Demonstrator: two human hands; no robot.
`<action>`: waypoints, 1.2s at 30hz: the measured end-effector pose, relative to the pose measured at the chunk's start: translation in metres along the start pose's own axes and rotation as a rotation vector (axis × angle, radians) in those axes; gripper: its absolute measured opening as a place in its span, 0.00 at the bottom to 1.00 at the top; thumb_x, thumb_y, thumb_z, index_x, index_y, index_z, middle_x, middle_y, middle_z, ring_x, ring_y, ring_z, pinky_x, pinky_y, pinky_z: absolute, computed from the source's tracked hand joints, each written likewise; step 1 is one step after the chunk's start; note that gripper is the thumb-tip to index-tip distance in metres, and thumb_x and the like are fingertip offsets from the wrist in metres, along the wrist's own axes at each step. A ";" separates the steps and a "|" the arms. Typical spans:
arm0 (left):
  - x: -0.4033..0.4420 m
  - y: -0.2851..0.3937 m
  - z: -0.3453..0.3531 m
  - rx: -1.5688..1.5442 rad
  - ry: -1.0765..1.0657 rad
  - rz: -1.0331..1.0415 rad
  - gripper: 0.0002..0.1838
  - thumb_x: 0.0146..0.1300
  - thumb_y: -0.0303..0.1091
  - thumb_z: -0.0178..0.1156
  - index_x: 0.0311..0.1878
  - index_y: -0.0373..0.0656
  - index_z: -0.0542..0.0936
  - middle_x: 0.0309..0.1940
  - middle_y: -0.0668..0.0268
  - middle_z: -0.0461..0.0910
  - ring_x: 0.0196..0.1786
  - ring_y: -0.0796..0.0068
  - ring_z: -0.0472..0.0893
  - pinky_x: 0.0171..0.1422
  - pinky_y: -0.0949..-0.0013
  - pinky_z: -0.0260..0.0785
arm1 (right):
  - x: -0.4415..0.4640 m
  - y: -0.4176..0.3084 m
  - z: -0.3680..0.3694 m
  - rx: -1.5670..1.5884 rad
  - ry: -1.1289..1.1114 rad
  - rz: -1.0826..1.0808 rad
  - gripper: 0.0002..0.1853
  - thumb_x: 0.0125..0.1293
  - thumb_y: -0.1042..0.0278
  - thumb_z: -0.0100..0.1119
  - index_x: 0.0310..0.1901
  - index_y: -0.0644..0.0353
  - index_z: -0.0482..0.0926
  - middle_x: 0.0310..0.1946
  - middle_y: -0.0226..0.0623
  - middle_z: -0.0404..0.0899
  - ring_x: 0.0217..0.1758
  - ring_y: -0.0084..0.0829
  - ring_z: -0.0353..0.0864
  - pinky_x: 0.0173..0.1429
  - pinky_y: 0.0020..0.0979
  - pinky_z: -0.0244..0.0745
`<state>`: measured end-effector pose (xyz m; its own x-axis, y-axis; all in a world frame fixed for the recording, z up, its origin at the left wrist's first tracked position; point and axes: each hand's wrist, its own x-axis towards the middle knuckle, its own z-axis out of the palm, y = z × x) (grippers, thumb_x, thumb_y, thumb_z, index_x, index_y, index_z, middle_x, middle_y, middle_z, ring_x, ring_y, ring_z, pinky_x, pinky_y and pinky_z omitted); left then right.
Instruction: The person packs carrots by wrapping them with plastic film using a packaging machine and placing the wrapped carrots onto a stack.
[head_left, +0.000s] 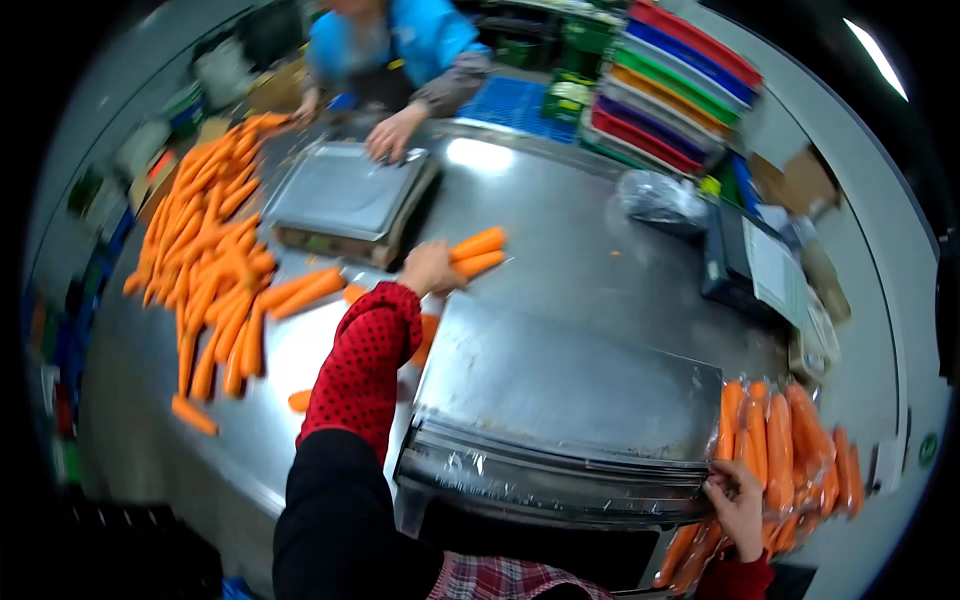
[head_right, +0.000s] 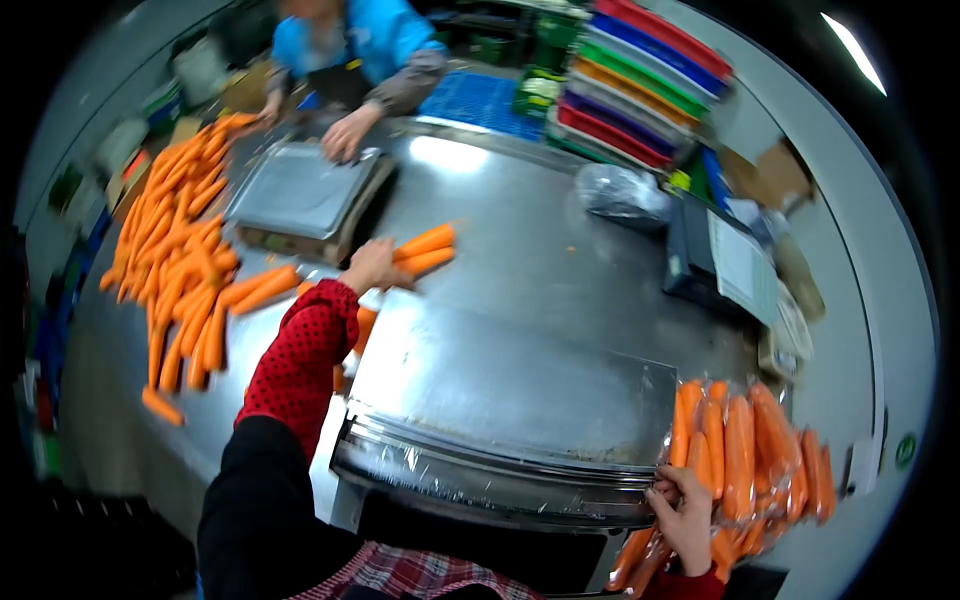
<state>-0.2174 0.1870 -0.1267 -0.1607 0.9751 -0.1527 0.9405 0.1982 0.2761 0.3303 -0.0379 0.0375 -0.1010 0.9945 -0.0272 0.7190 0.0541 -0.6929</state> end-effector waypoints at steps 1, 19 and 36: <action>0.011 0.003 -0.002 -0.025 -0.106 0.004 0.44 0.35 0.56 0.75 0.53 0.37 0.73 0.49 0.50 0.78 0.56 0.51 0.76 0.60 0.56 0.70 | 0.000 -0.008 0.002 -0.056 0.017 -0.009 0.15 0.53 0.80 0.65 0.44 0.69 0.79 0.33 0.37 0.79 0.33 0.24 0.78 0.40 0.24 0.74; -0.044 0.039 -0.093 -0.095 0.225 0.191 0.45 0.33 0.48 0.73 0.59 0.37 0.73 0.48 0.53 0.78 0.53 0.54 0.78 0.59 0.60 0.70 | -0.009 -0.010 0.010 0.013 0.074 -0.050 0.12 0.53 0.82 0.64 0.40 0.69 0.79 0.28 0.35 0.78 0.28 0.24 0.76 0.35 0.23 0.71; -0.222 0.155 -0.042 -0.089 0.317 0.918 0.39 0.42 0.44 0.75 0.61 0.47 0.75 0.57 0.57 0.73 0.60 0.54 0.71 0.66 0.56 0.61 | 0.052 -0.012 0.090 -0.075 -0.111 -0.280 0.12 0.57 0.60 0.65 0.38 0.58 0.80 0.36 0.39 0.83 0.45 0.42 0.81 0.47 0.39 0.75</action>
<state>-0.0482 0.0054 -0.0099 0.5379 0.7330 0.4164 0.7164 -0.6578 0.2325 0.2547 0.0047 -0.0203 -0.3738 0.9244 0.0757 0.7008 0.3350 -0.6298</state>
